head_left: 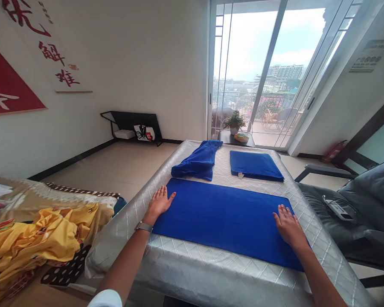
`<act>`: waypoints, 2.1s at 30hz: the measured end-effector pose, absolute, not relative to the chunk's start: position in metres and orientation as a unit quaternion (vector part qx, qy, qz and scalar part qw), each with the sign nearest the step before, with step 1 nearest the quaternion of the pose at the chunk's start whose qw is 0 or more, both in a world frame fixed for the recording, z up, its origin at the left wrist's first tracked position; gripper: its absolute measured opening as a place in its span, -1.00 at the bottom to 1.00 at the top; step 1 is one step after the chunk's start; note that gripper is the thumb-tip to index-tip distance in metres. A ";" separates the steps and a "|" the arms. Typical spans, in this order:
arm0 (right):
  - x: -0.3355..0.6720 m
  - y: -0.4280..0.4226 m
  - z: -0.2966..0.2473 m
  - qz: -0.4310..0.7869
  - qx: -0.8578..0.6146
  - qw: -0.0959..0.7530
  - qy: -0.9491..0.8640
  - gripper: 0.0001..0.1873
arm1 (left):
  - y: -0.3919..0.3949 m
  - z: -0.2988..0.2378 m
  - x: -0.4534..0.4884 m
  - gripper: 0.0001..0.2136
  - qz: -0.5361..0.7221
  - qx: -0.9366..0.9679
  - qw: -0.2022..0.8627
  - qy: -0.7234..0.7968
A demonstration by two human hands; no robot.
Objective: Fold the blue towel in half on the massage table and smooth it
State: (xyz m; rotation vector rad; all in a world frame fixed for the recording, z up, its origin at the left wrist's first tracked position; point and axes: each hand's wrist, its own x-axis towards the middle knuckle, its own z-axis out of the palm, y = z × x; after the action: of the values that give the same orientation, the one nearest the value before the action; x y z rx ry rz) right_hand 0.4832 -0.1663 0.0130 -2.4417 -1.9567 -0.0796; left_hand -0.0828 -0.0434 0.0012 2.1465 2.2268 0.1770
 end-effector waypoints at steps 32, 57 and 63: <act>0.323 -0.065 0.018 0.066 -0.684 0.047 -0.725 -0.31 | -0.011 -0.001 0.113 -0.30 0.124 0.839 0.049 0.528; 0.560 -0.106 -0.023 0.014 -0.813 0.077 -0.576 -0.12 | 0.028 -0.017 -0.087 -0.26 0.105 0.728 0.015 0.677; 0.559 -0.108 -0.021 0.018 -0.814 0.077 -0.575 -0.13 | 0.028 -0.017 -0.088 -0.25 0.096 0.726 0.012 0.681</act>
State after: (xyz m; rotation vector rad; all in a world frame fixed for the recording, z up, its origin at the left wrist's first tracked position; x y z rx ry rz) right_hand 0.5589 -0.1079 -0.0208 -2.4392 -1.7230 0.0553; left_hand -0.0880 0.0281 -0.0166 2.2630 2.1240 0.2993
